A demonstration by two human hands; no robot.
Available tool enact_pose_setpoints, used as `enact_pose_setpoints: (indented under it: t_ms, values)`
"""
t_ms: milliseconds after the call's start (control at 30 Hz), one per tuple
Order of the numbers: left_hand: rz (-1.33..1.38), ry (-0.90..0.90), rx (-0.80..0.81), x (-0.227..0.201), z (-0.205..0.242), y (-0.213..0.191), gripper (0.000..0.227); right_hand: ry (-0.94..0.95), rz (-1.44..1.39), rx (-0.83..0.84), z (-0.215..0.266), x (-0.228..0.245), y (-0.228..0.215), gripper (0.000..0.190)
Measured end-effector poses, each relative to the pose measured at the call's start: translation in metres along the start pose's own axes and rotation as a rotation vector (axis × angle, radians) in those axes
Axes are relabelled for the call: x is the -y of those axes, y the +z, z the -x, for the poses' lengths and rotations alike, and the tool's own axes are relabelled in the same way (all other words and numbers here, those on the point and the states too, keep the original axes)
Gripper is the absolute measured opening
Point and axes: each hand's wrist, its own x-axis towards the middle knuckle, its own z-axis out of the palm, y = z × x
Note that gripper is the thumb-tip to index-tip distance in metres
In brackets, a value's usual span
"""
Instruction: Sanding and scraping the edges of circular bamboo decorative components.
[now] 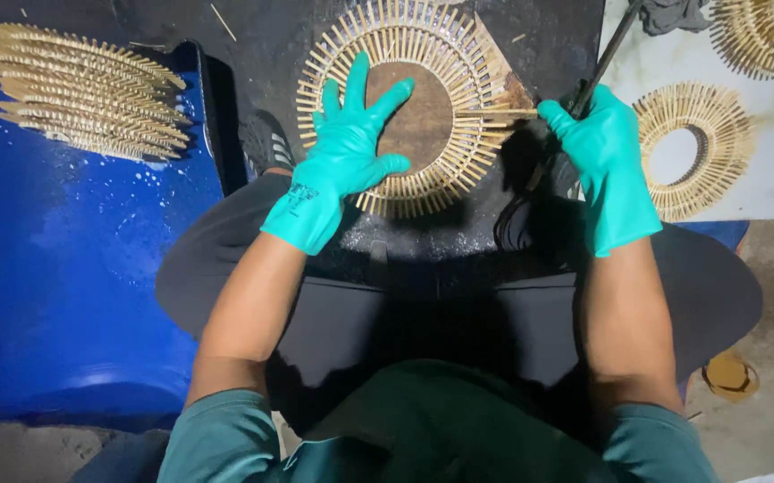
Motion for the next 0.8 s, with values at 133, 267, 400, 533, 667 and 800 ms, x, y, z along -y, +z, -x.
enact_pose_setpoints:
  t_ms: [133, 267, 400, 533, 667, 800]
  values:
    - [0.014, 0.048, 0.001, 0.010, -0.003, 0.000, 0.107, 0.006, -0.023, -0.033, 0.000, 0.012, -0.009, 0.038]
    - [-0.050, 0.085, 0.018, 0.011, -0.004, -0.001, 0.105, 0.053, -0.127, -0.069, -0.004, 0.009, -0.001, 0.041]
    - [-0.046, 0.070, 0.060, 0.007, -0.005, -0.008, 0.106, -0.075, -0.012, -0.061, -0.007, 0.009, 0.004, 0.039]
    - [-0.015, 0.087, 0.026, 0.005, -0.003, -0.008, 0.104, -0.276, 0.103, -0.162, 0.017, 0.030, -0.015, 0.043]
    - [0.047, 0.016, 0.053, -0.002, 0.000, -0.009, 0.105, 0.250, -0.486, 0.064, 0.082, 0.109, -0.050, 0.055]
    - [0.042, -0.002, 0.039, 0.001, 0.002, -0.006, 0.104, 0.142, -0.638, 0.374, 0.130, 0.129, -0.052, 0.054]
